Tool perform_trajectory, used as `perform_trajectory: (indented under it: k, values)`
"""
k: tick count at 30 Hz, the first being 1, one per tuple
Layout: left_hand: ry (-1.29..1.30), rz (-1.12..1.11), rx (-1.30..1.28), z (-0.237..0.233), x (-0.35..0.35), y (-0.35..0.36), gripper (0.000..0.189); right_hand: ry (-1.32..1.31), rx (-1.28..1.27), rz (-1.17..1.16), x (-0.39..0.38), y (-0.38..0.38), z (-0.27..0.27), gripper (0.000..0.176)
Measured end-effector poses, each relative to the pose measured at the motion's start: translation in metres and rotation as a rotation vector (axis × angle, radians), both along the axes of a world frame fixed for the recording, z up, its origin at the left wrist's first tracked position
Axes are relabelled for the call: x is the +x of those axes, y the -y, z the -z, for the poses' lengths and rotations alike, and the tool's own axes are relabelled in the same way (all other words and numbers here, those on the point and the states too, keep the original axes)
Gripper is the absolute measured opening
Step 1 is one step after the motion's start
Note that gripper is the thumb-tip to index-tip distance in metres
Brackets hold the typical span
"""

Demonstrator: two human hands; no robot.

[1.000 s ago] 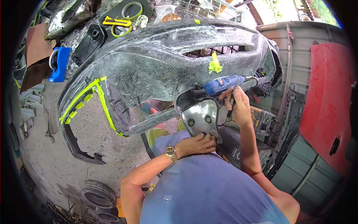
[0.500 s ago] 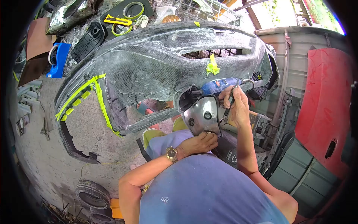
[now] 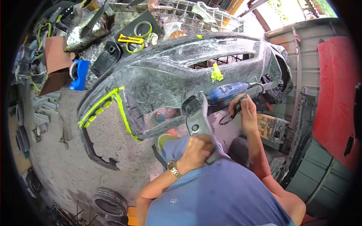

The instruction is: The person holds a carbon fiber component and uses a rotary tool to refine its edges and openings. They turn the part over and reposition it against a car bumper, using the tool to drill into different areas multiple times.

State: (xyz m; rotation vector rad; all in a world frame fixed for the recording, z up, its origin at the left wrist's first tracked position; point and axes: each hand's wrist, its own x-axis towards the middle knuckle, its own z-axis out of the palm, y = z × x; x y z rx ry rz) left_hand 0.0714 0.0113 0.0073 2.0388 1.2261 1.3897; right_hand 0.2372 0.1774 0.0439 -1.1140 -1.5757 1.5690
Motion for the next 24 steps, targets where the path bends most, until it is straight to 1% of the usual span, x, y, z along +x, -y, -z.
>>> perform_trajectory:
  k: [1, 2, 3, 4, 5, 6, 7, 9, 10, 12, 13, 14, 16, 18, 20, 23, 24]
  values:
    - [0.150, -0.199, -0.082, -0.006, -0.002, 0.005, 0.035, 0.078, -0.050, -0.084, 0.002, 0.004, -0.007, 0.031]
    - [0.301, -0.400, -0.160, -0.012, -0.006, 0.012, 0.042, 0.052, -0.052, -0.079, -0.004, 0.011, -0.013, 0.031]
    - [0.509, -0.470, -0.343, -0.001, -0.003, 0.031, 0.056, 0.251, 0.003, -0.135, -0.012, 0.021, -0.017, 0.027]
    - [0.480, -0.469, -0.342, 0.013, -0.005, 0.042, 0.056, 0.450, 0.058, -0.190, -0.021, 0.028, -0.023, 0.024]
    - [0.619, -0.621, -0.430, 0.015, -0.012, 0.046, 0.056, 0.516, -0.032, -0.255, -0.028, 0.034, -0.032, 0.023]
    - [0.759, -0.774, -0.515, 0.015, -0.019, 0.050, 0.055, 0.490, -0.039, -0.249, -0.032, 0.041, -0.033, 0.023]
    - [0.733, -0.774, -0.515, 0.015, -0.025, 0.052, 0.055, 0.500, -0.005, -0.309, -0.035, 0.048, -0.033, 0.023]
    - [0.982, -0.776, -0.523, 0.013, -0.037, 0.045, 0.052, 0.576, 0.033, -0.434, -0.042, 0.054, -0.040, 0.025]
    - [1.112, -0.772, -0.530, 0.012, -0.041, 0.043, 0.051, 0.565, 0.027, -0.424, -0.045, 0.055, -0.040, 0.025]
    - [1.072, -0.743, -0.511, 0.018, -0.043, 0.042, 0.050, 0.530, 0.154, -0.506, -0.047, 0.056, -0.040, 0.027]
    - [1.107, -0.730, -0.501, 0.019, -0.045, 0.042, 0.051, 0.554, 0.212, -0.488, -0.046, 0.057, -0.037, 0.027]
    - [1.143, -0.719, -0.487, 0.020, -0.046, 0.039, 0.051, 0.557, 0.204, -0.477, -0.043, 0.057, -0.031, 0.027]
    - [1.162, -0.705, -0.461, 0.015, -0.046, 0.032, 0.050, 0.720, 0.257, -0.510, -0.039, 0.057, -0.023, 0.026]
    - [1.103, -0.784, -0.533, 0.010, -0.045, 0.029, 0.053, 0.744, 0.245, -0.514, -0.038, 0.058, -0.023, 0.025]
    - [1.094, -0.799, -0.551, 0.002, -0.042, 0.023, 0.052, 0.762, 0.238, -0.520, -0.039, 0.058, -0.025, 0.025]
    - [1.086, -0.801, -0.522, 0.001, -0.037, 0.020, 0.050, 0.772, 0.269, -0.526, -0.038, 0.062, -0.026, 0.026]
    - [1.006, -0.837, -0.468, 0.004, -0.034, 0.022, 0.049, 0.783, 0.286, -0.517, -0.037, 0.064, -0.025, 0.026]
